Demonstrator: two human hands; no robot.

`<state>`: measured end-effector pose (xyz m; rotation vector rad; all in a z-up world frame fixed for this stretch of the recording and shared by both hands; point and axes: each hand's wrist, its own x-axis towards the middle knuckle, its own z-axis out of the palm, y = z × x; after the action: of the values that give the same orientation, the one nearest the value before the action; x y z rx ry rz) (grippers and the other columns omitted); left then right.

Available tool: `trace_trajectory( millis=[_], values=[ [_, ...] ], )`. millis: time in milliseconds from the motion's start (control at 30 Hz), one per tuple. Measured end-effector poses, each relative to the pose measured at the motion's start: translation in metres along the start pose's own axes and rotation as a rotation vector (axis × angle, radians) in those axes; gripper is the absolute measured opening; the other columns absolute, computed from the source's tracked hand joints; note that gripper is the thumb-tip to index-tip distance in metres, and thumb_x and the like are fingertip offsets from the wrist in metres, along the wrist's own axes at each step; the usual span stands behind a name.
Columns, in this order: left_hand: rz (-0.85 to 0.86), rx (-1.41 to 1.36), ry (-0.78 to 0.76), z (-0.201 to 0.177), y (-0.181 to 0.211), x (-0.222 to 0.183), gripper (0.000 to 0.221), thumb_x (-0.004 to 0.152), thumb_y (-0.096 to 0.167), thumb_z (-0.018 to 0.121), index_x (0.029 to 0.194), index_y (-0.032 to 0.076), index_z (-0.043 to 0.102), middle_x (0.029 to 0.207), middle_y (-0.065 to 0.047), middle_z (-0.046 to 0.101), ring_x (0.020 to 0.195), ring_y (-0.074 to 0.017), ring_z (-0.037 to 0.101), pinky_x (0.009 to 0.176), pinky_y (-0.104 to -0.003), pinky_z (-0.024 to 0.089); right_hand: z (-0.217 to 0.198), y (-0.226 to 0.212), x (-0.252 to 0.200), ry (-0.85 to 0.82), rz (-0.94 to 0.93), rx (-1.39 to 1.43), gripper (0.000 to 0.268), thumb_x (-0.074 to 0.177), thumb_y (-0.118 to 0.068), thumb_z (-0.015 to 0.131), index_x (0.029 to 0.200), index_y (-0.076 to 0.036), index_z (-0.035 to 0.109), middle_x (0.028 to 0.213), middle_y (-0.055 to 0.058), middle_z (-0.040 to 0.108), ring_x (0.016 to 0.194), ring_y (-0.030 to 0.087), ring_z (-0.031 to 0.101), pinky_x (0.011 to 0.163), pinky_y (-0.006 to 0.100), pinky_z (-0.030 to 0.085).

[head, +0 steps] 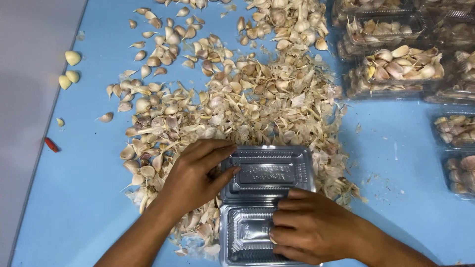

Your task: Sorting garlic cloves from husks and packing them into plastic containers

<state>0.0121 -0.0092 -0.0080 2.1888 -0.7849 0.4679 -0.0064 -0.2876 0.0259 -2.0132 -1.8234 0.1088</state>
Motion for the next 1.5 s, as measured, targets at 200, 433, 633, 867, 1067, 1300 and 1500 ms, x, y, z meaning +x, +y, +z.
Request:
trace_trajectory(
  millis=[200, 433, 633, 867, 1067, 1300, 1500],
  values=[
    [0.013, 0.037, -0.011, -0.001, 0.002, 0.0, 0.033, 0.092, 0.019, 0.077, 0.117, -0.002, 0.071, 0.119, -0.015, 0.07, 0.108, -0.0325, 0.068, 0.092, -0.045, 0.055, -0.016, -0.002, 0.012, 0.141, -0.021, 0.093, 0.033, 0.104, -0.039, 0.058, 0.093, -0.008, 0.065, 0.077, 0.006, 0.052, 0.059, 0.026, 0.046, 0.055, 0.04, 0.034],
    [-0.008, 0.05, -0.025, -0.001, 0.002, -0.003, 0.033, 0.092, 0.015, 0.074, 0.122, 0.001, 0.07, 0.12, -0.013, 0.068, 0.109, -0.0313, 0.066, 0.094, -0.045, 0.054, -0.034, 0.018, 0.015, 0.386, 0.215, -0.205, 0.016, 0.093, -0.022, 0.074, 0.096, -0.006, 0.073, 0.087, 0.008, 0.069, 0.07, 0.024, 0.063, 0.066, 0.038, 0.052],
    [-0.102, -0.006, -0.016, 0.0, 0.003, -0.002, 0.031, 0.081, 0.008, 0.077, 0.112, 0.005, 0.077, 0.113, -0.013, 0.073, 0.105, -0.0369, 0.068, 0.083, -0.048, 0.054, -0.048, 0.062, 0.039, 0.266, 0.526, -0.105, 0.008, 0.091, -0.002, 0.065, 0.091, -0.004, 0.073, 0.083, 0.013, 0.07, 0.08, 0.034, 0.072, 0.069, 0.044, 0.058],
    [-0.132, -0.015, -0.035, 0.001, -0.002, -0.005, 0.033, 0.08, 0.01, 0.077, 0.113, 0.006, 0.076, 0.114, -0.01, 0.073, 0.107, -0.0344, 0.068, 0.085, -0.047, 0.053, -0.033, 0.111, 0.061, -0.059, 0.646, -0.17, 0.012, 0.083, -0.004, 0.065, 0.093, -0.006, 0.072, 0.089, 0.013, 0.068, 0.089, 0.035, 0.069, 0.076, 0.044, 0.056],
    [-0.142, -0.011, -0.035, 0.001, -0.001, -0.006, 0.032, 0.081, 0.012, 0.076, 0.113, 0.008, 0.076, 0.114, -0.008, 0.072, 0.108, -0.0324, 0.067, 0.087, -0.045, 0.052, -0.046, 0.108, 0.081, -0.19, 0.729, -0.085, 0.042, 0.077, -0.002, 0.073, 0.119, -0.004, 0.069, 0.11, 0.02, 0.065, 0.103, 0.044, 0.069, 0.083, 0.051, 0.059],
    [-0.149, -0.024, -0.046, -0.001, -0.001, -0.004, 0.033, 0.081, 0.012, 0.075, 0.113, 0.008, 0.075, 0.115, -0.008, 0.072, 0.108, -0.0335, 0.067, 0.087, -0.046, 0.051, -0.05, 0.109, 0.083, -0.227, 0.766, -0.063, 0.041, 0.078, -0.001, 0.07, 0.119, -0.006, 0.069, 0.111, 0.018, 0.06, 0.1, 0.046, 0.07, 0.082, 0.053, 0.06],
    [-0.149, -0.037, -0.042, 0.001, -0.002, -0.005, 0.034, 0.079, 0.01, 0.076, 0.113, 0.008, 0.076, 0.115, -0.009, 0.072, 0.107, -0.034, 0.067, 0.086, -0.046, 0.052, -0.046, 0.11, 0.087, -0.257, 0.75, -0.016, 0.036, 0.077, 0.002, 0.067, 0.112, -0.005, 0.067, 0.113, 0.019, 0.059, 0.099, 0.049, 0.069, 0.08, 0.054, 0.06]
  ],
)
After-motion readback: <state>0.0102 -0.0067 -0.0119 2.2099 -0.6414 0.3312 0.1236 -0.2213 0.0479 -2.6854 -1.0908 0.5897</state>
